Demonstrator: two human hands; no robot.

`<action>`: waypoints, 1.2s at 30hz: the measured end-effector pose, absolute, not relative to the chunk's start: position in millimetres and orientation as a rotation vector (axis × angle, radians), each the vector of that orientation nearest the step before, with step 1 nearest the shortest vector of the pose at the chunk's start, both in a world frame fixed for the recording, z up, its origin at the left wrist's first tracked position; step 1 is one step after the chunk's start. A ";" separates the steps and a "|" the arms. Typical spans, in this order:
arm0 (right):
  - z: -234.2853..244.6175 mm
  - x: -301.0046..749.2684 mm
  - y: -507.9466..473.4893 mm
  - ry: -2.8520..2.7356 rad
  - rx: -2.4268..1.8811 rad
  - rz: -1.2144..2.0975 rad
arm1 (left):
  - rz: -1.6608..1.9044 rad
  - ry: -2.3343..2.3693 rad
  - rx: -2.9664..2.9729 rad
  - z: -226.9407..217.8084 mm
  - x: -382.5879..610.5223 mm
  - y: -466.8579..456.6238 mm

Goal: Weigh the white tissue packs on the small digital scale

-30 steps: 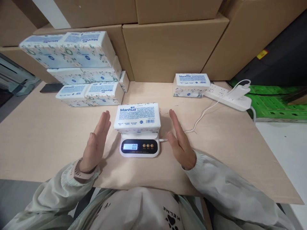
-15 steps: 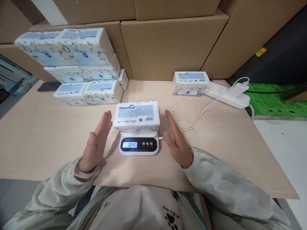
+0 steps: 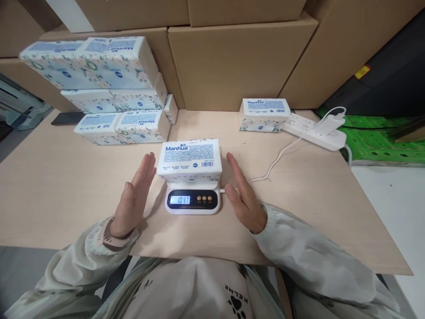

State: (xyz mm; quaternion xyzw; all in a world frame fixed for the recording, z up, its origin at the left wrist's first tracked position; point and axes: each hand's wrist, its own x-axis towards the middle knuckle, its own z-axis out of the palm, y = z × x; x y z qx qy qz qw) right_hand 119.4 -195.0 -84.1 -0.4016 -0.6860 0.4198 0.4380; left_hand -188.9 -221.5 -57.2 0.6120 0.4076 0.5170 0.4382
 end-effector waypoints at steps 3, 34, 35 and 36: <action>-84.5 119.1 -194.9 -1.706 -0.991 1.047 | 1.288 1.015 1.521 -56.7 -189.1 -222.3; -77.9 117.3 -197.0 -1.734 -1.003 1.090 | 1.295 1.010 1.397 -59.9 -186.5 -222.8; -77.8 117.2 -196.9 -1.734 -1.003 1.089 | 1.289 1.007 1.407 -60.0 -186.4 -222.9; -77.7 117.2 -196.8 -1.733 -1.003 1.087 | 1.282 1.005 1.420 -60.1 -186.3 -222.9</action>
